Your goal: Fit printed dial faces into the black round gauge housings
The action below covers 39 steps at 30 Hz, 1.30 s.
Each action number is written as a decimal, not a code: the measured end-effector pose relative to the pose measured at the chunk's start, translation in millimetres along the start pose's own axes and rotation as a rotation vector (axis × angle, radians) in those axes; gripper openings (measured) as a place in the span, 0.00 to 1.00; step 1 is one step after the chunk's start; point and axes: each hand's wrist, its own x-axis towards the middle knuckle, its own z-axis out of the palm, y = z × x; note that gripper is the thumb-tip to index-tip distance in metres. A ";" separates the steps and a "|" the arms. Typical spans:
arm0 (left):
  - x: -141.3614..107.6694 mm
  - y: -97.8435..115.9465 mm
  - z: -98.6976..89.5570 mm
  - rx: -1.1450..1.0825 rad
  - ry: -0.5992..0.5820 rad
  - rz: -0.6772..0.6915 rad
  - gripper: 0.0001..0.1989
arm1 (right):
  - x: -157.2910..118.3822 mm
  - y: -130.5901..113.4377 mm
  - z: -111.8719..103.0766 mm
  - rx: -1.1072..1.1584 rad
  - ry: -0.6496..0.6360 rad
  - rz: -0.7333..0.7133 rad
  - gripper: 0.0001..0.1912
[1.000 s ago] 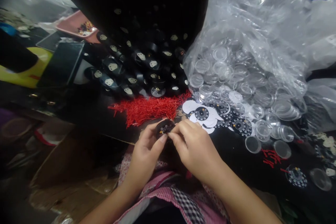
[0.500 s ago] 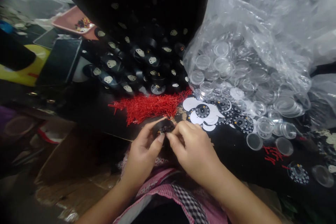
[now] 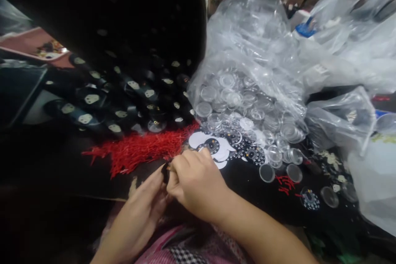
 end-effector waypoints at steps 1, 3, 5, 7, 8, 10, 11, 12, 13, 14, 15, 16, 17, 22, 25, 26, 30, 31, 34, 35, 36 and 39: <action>1.3 -2.4 0.9 -0.028 -0.004 -0.004 0.22 | 0.5 -0.7 -1.3 0.032 -0.006 0.059 0.08; 4.3 -4.4 1.6 -0.001 -0.006 0.041 0.22 | 2.3 1.9 -6.4 0.123 -0.060 0.162 0.06; 7.6 -3.6 0.9 0.083 -0.006 0.102 0.19 | 7.0 13.7 -13.8 0.234 -0.130 0.191 0.06; 10.6 -2.6 0.0 0.098 -0.004 0.130 0.18 | 15.5 35.0 -20.6 0.231 -0.107 0.218 0.06; 11.8 -2.5 0.0 0.060 -0.005 0.126 0.18 | 20.7 47.9 -22.9 0.152 -0.050 0.261 0.07; 13.3 -3.5 0.7 -0.057 -0.014 0.102 0.19 | 30.8 73.2 -24.7 -0.097 0.016 0.366 0.11; 13.7 -4.3 1.2 -0.097 -0.020 0.100 0.19 | 34.7 83.9 -24.6 -0.171 0.008 0.380 0.12; 14.0 -5.2 1.5 -0.116 -0.029 0.102 0.20 | 37.4 92.6 -24.0 -0.209 -0.004 0.378 0.10; 14.2 -6.0 1.5 -0.118 -0.039 0.109 0.20 | 38.7 99.2 -23.5 -0.212 -0.015 0.364 0.09; 14.5 -6.6 1.2 -0.116 -0.054 0.114 0.20 | 38.5 103.5 -23.4 -0.193 -0.018 0.349 0.08; 14.9 -6.8 0.7 -0.119 -0.062 0.116 0.19 | 37.0 105.9 -23.9 -0.176 -0.010 0.341 0.07; 15.4 -6.5 0.2 -0.130 -0.070 0.112 0.19 | 34.4 106.6 -25.0 -0.158 0.008 0.338 0.07; 16.0 -5.7 -0.2 -0.151 -0.076 0.104 0.18 | 31.1 105.7 -26.7 -0.129 0.037 0.340 0.07; 16.8 4.5 3.8 -0.340 -0.126 0.012 0.15 | 11.1 74.9 -32.6 0.261 0.167 0.423 0.08; 15.8 8.2 7.8 -0.387 -0.197 -0.025 0.16 | 1.9 40.4 -25.3 0.544 -0.005 0.351 0.11; 15.3 8.2 8.5 -0.381 -0.206 -0.019 0.17 | -0.3 29.8 -21.6 0.557 -0.029 0.300 0.12; 12.0 5.5 6.3 -0.261 -0.192 0.062 0.19 | -3.8 7.8 -11.5 0.432 0.006 0.194 0.15; 10.7 4.7 4.9 -0.207 -0.187 0.090 0.19 | -3.2 6.9 -11.0 0.424 0.005 0.198 0.14; 5.5 2.6 1.6 -0.035 -0.205 0.168 0.20 | 0.5 7.0 -10.1 0.389 0.011 0.241 0.14; 3.9 2.2 1.5 0.009 -0.224 0.184 0.20 | 2.0 6.6 -8.7 0.353 0.027 0.248 0.17; 2.7 2.2 2.1 0.044 -0.240 0.199 0.21 | 3.3 5.9 -6.6 0.313 0.049 0.244 0.19; 1.3 5.5 6.1 0.136 -0.253 0.246 0.20 | 5.9 2.3 2.3 0.245 0.130 0.203 0.21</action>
